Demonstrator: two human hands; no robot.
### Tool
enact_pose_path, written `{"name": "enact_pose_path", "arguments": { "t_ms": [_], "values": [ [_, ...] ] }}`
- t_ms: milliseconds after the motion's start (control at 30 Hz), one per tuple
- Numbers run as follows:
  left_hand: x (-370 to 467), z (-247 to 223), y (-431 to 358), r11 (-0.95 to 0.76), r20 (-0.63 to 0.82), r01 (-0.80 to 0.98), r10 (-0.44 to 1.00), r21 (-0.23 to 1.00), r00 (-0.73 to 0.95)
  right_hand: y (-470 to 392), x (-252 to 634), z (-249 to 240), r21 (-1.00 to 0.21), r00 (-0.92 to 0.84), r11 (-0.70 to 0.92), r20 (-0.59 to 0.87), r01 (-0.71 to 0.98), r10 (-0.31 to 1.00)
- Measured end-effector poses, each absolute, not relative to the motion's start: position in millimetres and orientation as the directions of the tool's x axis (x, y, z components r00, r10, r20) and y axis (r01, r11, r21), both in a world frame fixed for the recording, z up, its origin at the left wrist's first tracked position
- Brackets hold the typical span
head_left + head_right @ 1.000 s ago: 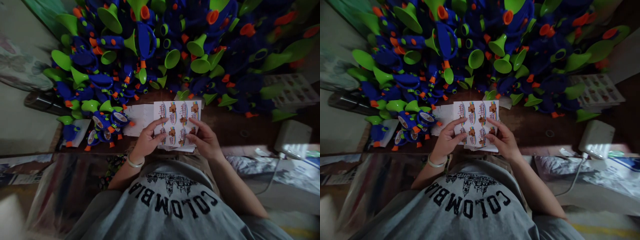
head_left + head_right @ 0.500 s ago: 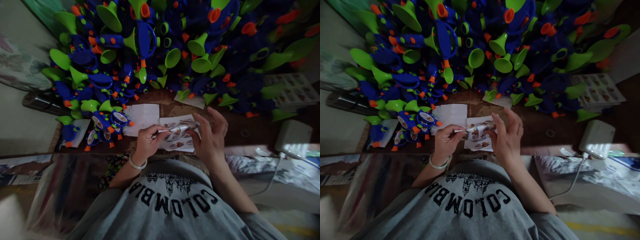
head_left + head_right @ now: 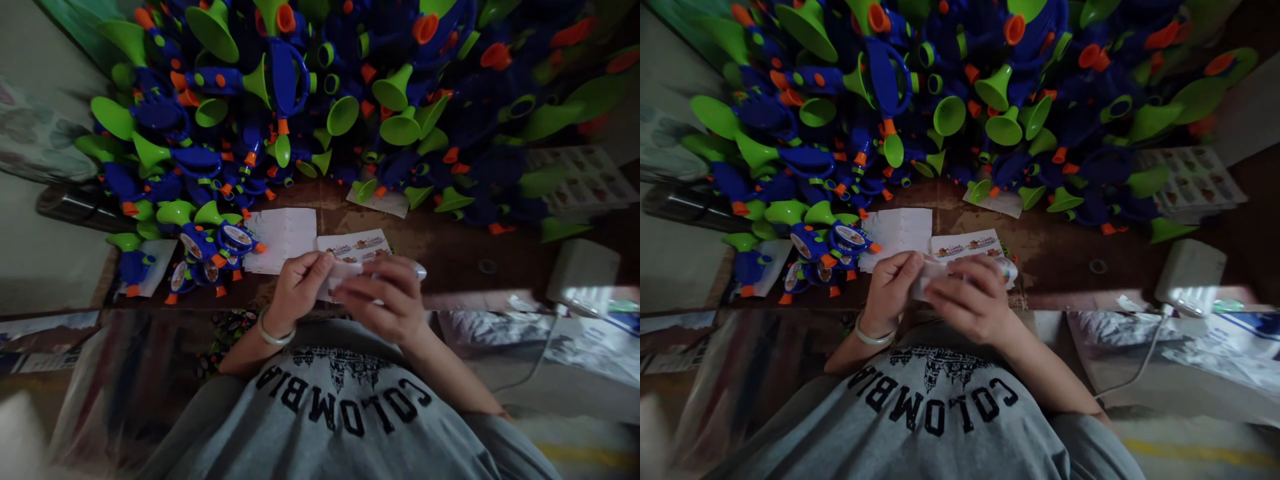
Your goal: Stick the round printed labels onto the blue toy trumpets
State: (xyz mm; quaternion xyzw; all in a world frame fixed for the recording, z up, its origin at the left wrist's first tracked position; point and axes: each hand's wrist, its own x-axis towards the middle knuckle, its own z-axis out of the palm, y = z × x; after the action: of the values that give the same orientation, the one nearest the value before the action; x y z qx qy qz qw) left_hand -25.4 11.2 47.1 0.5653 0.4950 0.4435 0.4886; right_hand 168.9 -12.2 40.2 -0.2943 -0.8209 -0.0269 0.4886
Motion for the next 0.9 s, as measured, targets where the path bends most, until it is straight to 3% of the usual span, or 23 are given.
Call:
{"name": "enact_pose_path", "arguments": {
  "t_ms": [100,133,200,267,333,467,633,767,867,900],
  "values": [
    [-28.3,45.2,16.2,-0.034,0.038,0.120,0.999,0.992,-0.030,-23.2,175.2,52.0,-0.429,-0.553,0.893,0.715,0.137,0.429],
    [-28.7,44.8,17.4,-0.064,0.071,0.131,0.996,0.989,-0.049,-24.4,177.8,53.7,-0.486,-0.515,0.863,0.710,0.135,0.480],
    [-28.1,44.0,18.1,-0.131,0.135,0.158,0.991,0.979,-0.015,-21.9,182.6,52.7,-0.540,-0.327,0.769,0.699,0.341,0.636],
    [-25.9,42.8,17.0,-0.188,0.180,0.173,0.982,0.967,0.060,-15.0,184.8,47.0,-0.521,-0.196,0.636,0.665,0.569,0.721],
    [-23.5,41.0,15.5,-0.221,0.205,0.167,0.973,0.961,0.108,-8.2,183.8,39.5,-0.490,-0.206,0.582,0.624,0.649,0.754],
    [-21.4,35.7,15.7,-0.192,0.177,0.152,0.979,0.970,0.102,-3.3,178.0,23.7,-0.456,-0.183,0.595,0.672,0.662,0.718],
    [-17.6,28.2,16.3,-0.051,0.048,0.055,0.997,0.997,0.054,-1.0,184.6,4.5,-0.274,-0.196,0.692,0.833,0.668,0.518],
    [-12.5,21.0,21.3,0.042,-0.038,-0.049,0.997,0.998,0.072,-13.2,188.3,6.7,-0.196,-0.256,0.723,0.848,0.663,0.464],
    [-15.2,8.4,40.2,0.041,-0.045,0.037,0.991,0.998,0.123,-35.5,191.1,11.3,-0.143,-0.402,0.831,0.823,0.537,0.402],
    [-17.6,2.7,48.9,0.025,-0.045,0.119,0.985,0.993,0.169,-40.1,196.1,9.9,-0.185,-0.444,0.851,0.788,0.491,0.427]
  ]
}}
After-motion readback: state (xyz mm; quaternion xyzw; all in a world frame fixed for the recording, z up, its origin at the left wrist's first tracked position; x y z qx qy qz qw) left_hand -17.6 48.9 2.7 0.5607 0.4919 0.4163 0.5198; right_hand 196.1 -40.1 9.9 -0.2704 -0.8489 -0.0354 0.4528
